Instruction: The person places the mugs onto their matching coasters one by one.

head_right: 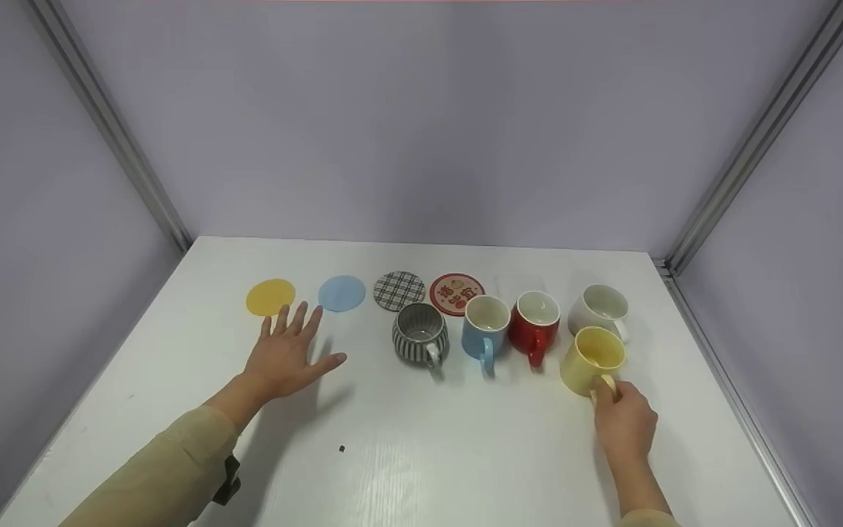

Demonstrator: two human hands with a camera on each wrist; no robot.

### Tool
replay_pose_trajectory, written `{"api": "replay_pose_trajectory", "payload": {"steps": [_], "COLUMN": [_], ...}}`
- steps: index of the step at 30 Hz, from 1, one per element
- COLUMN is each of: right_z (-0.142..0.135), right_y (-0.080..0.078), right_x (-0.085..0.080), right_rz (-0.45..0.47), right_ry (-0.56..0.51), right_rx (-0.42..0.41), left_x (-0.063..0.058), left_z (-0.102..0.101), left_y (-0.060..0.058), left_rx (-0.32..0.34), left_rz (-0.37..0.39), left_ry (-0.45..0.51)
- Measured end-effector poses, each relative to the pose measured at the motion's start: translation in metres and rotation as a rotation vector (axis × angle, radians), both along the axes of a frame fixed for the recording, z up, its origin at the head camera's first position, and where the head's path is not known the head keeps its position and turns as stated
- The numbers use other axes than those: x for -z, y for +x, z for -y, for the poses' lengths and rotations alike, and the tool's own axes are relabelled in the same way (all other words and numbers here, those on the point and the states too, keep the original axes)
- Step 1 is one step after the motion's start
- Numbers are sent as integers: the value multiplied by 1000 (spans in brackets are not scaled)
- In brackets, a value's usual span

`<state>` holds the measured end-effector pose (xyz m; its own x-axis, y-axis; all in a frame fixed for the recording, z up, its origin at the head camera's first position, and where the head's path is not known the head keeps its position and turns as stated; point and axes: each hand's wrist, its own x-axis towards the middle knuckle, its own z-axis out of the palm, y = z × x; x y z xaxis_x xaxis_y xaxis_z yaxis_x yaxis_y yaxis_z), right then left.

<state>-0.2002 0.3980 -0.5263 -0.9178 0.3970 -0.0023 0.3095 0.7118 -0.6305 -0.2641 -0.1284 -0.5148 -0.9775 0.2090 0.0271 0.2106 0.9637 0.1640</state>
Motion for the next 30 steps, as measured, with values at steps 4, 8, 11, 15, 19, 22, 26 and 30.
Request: {"api": "replay_pose_trajectory", "payload": {"steps": [4, 8, 11, 15, 19, 22, 26, 30], "right_z": [-1, 0, 1, 1, 3, 6, 12, 16], "right_y": [-1, 0, 2, 1, 1, 3, 6, 9], "right_x": [2, 5, 7, 6, 2, -5, -15, -25], "right_rz": [-13, -59, -87, -70, -51, -67, -95, -106], "right_ry": [-4, -4, 10, 16, 8, 9, 13, 28], "right_rx": [12, 3, 2, 9, 13, 22, 35, 44], "left_x": [3, 7, 9, 8, 9, 14, 23, 33], "left_z": [1, 6, 11, 21, 34, 44, 59, 74], "left_y": [-2, -3, -4, -4, -7, -12, -18, -27], "left_rx": [-2, -19, -29, -46, -72, -96, -154, -225], "left_rz": [3, -5, -13, -18, -12, 0, 29, 53], "left_ry": [6, 8, 14, 29, 55, 86, 157, 243]}}
